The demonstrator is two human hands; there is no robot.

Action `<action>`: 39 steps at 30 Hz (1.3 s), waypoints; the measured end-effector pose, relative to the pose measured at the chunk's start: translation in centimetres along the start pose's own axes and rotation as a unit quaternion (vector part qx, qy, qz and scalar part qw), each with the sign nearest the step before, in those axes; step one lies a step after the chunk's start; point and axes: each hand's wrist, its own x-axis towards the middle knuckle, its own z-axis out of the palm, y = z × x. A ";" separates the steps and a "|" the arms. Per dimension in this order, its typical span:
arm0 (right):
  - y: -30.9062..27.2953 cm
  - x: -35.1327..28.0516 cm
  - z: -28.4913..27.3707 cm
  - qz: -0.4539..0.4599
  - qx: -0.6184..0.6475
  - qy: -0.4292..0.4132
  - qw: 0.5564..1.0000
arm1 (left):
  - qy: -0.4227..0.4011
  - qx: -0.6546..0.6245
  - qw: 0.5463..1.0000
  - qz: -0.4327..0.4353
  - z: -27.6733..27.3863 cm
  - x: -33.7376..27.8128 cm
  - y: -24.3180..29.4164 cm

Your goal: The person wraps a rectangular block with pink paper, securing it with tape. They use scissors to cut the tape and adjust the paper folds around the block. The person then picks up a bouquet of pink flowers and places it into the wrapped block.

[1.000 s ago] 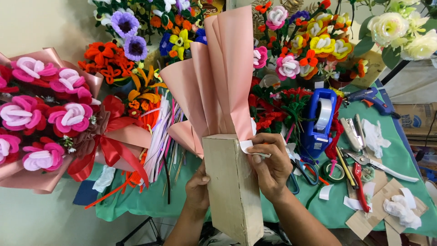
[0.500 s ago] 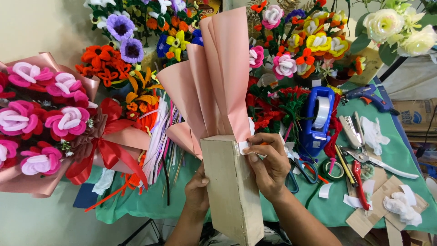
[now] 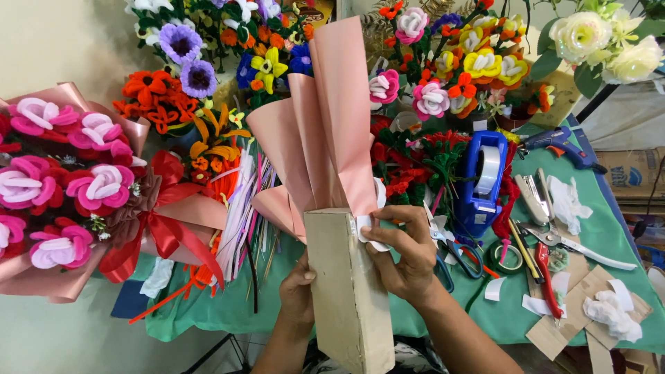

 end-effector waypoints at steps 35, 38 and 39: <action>1.0 -1.7 -1.9 -0.149 -0.179 -0.210 0.950 | -0.033 -0.058 0.997 -0.042 4.1 -0.8 2.2; 1.5 -1.7 -2.3 -0.138 -0.145 -0.251 0.947 | -0.027 -0.046 0.998 -0.037 3.2 -0.9 2.0; 1.6 -1.9 -2.5 -0.133 -0.120 -0.274 0.945 | -0.019 -0.041 0.998 -0.034 2.7 -1.0 1.8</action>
